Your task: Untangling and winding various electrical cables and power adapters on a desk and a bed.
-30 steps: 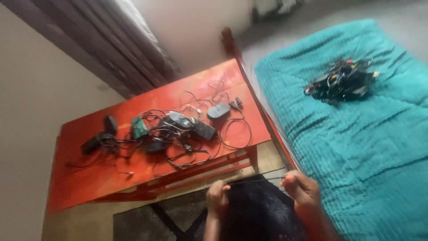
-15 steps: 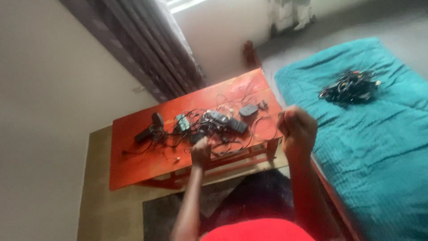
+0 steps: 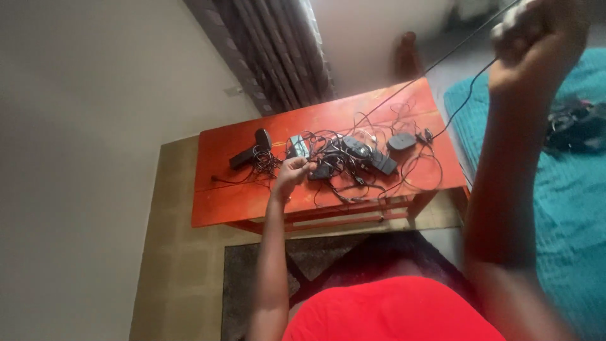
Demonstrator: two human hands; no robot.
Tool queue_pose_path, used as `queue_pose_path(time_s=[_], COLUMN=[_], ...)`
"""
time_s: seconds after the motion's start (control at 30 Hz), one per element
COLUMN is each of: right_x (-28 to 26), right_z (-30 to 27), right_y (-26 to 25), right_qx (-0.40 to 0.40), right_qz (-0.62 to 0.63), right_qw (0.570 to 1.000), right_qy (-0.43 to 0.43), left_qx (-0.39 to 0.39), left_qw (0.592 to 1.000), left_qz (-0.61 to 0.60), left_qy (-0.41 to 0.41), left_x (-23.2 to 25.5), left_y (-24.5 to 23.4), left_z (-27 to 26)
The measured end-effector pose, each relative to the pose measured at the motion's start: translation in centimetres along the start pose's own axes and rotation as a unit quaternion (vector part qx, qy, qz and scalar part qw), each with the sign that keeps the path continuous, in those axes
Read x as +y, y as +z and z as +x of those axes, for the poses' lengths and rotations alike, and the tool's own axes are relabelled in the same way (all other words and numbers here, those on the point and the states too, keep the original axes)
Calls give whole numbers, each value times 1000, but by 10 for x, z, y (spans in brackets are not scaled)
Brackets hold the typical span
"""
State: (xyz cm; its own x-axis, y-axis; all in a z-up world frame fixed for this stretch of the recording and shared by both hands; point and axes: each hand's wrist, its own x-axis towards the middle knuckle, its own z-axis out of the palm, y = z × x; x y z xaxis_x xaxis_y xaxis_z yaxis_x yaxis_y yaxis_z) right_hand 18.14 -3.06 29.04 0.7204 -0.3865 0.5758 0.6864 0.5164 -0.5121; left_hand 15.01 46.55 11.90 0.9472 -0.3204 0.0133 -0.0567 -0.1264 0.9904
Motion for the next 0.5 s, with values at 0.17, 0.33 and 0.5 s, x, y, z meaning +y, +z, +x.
queue_pose_path(time_s=[0.17,0.33,0.5], right_x=[28,64,126], right_z=[32,50,51], right_y=[9,38,31], right_qx=[-37,-41,-266], right_qz=[73,142,-98], right_qw=[995,980,930], right_qy=[54,132,236], left_qx=[-39,-12,38], left_qw=[910,778,775], left_qz=[-404,-595,-595], left_qy=[79,201,210], left_x=[39,82,118], left_y=[0,40,77], left_z=[23,85,150])
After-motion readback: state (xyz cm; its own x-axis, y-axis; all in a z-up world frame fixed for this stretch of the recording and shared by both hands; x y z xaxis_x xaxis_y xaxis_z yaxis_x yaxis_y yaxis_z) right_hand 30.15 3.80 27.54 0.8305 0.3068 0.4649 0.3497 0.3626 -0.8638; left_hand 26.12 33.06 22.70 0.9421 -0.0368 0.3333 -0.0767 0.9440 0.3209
